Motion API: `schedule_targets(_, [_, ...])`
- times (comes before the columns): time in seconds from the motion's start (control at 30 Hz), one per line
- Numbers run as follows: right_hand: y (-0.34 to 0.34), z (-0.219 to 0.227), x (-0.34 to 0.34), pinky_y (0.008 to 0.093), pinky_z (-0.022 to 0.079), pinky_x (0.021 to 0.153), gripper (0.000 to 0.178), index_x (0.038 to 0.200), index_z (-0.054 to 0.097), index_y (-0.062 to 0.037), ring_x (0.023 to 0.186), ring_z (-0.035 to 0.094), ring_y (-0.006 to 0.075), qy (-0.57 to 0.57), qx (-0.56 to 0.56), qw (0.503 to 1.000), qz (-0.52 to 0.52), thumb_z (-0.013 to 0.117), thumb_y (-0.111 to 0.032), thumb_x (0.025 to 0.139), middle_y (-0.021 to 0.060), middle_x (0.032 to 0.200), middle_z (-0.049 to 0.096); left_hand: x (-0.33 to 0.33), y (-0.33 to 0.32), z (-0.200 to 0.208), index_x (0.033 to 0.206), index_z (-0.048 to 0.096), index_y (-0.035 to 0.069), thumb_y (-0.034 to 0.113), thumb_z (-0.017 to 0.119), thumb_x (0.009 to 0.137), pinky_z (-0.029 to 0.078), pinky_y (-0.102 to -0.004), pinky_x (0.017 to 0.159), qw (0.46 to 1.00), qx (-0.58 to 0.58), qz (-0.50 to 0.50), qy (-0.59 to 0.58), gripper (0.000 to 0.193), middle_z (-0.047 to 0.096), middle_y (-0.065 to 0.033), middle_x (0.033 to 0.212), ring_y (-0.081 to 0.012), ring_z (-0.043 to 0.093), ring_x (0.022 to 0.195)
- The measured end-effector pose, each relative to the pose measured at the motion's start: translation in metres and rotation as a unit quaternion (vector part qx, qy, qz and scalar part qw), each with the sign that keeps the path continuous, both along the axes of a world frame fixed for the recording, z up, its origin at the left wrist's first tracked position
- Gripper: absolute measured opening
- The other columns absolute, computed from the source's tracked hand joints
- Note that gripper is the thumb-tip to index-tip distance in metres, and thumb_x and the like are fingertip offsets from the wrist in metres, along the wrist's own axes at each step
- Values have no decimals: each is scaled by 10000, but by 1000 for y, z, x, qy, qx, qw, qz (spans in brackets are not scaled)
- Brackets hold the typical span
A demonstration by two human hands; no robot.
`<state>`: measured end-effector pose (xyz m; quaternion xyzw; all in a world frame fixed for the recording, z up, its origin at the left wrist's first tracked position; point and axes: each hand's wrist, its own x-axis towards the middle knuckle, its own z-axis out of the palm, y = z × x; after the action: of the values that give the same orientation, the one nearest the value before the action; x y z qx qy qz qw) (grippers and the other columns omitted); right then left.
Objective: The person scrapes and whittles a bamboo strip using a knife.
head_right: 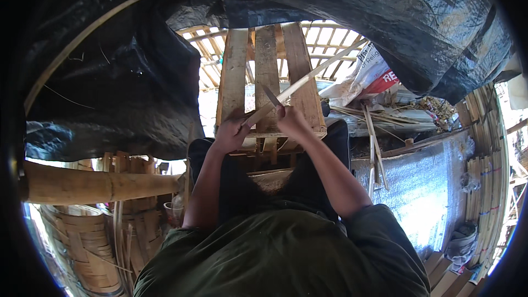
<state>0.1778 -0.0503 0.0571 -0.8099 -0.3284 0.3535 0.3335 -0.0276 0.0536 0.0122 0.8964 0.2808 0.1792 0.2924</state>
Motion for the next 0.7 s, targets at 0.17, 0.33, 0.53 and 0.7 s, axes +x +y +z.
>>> schedule_targets(0.17, [22,-72,40,473,528,584,496,1019,674,49,586,671,299,-176,52,983,28,437,-384,1065,225,701,649,10,1,14,962,705,98,325,572,1014,507,-492,680,999,-48,-13,-2,268,673,-160,764,-386,668,760])
schedule_targets(0.33, [25,-18,47,418,510,464,499,962,626,57,458,616,262,38,-47,997,41,392,-366,1090,158,643,618,0,3,5,961,704,101,282,606,980,506,-478,689,998,16,-11,-65,207,666,-156,783,-380,663,798])
schedule_targets(0.53, [13,-35,17,465,512,601,490,929,670,48,641,688,350,-173,31,979,101,437,-358,1075,216,687,659,-1,6,6,986,713,94,257,611,978,500,-487,708,998,3,-27,-51,193,655,-157,770,-391,659,814])
schedule_targets(0.7, [27,-15,46,569,525,734,420,1018,667,76,799,680,505,-52,-27,998,-3,446,-281,1043,330,829,676,1,4,11,1008,713,77,258,596,992,496,-487,717,996,-33,-4,-79,216,670,-151,826,-388,664,842])
